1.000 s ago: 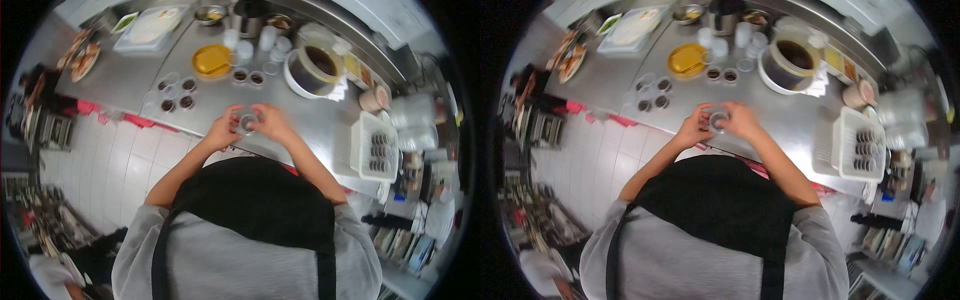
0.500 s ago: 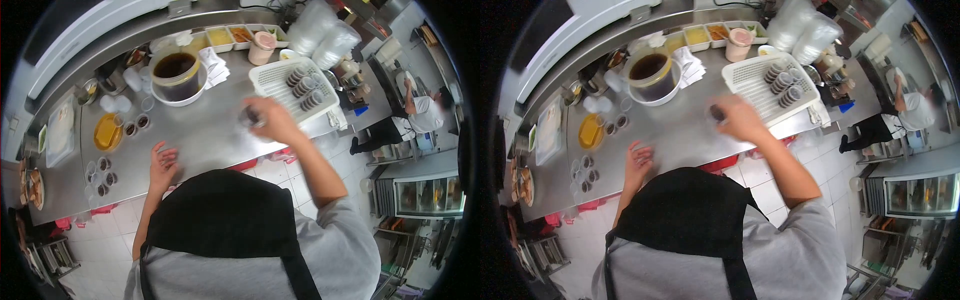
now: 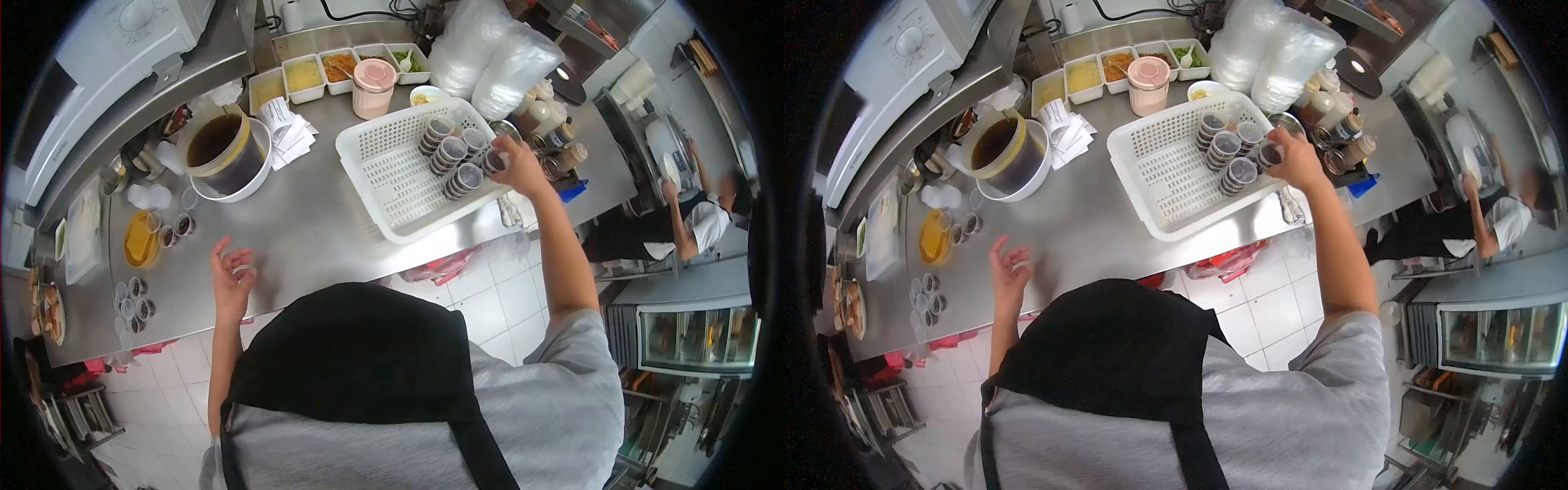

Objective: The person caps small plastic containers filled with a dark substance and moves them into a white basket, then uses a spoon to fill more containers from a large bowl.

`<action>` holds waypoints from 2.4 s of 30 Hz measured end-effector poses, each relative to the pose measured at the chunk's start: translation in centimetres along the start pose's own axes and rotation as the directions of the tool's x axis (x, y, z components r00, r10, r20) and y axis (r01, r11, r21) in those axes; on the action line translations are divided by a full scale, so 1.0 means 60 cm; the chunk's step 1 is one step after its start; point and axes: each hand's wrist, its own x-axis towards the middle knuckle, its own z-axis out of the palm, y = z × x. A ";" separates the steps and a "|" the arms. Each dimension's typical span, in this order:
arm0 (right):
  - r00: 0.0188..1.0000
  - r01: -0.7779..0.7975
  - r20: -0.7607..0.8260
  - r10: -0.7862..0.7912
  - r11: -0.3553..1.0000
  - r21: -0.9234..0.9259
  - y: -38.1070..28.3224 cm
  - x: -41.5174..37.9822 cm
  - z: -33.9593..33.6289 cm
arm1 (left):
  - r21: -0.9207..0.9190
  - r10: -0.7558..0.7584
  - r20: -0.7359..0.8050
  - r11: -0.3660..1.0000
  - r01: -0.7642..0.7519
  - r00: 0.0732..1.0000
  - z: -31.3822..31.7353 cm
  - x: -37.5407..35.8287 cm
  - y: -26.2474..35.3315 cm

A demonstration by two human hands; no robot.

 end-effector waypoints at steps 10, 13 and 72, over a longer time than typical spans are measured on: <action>0.997 0.070 -0.035 -0.074 0.993 -0.091 -0.007 -0.004 0.014 | 0.074 -0.007 -0.056 0.997 0.011 0.998 0.001 -0.016 0.003; 0.990 0.137 -0.003 -0.138 0.988 -0.077 -0.012 0.000 -0.002 | 0.244 0.002 -0.205 0.968 0.049 0.979 -0.033 -0.009 0.001; 0.616 -0.110 0.645 -0.453 0.761 0.639 -0.823 0.050 0.451 | 0.544 -0.281 -0.022 0.802 0.247 0.959 -0.245 0.040 -0.060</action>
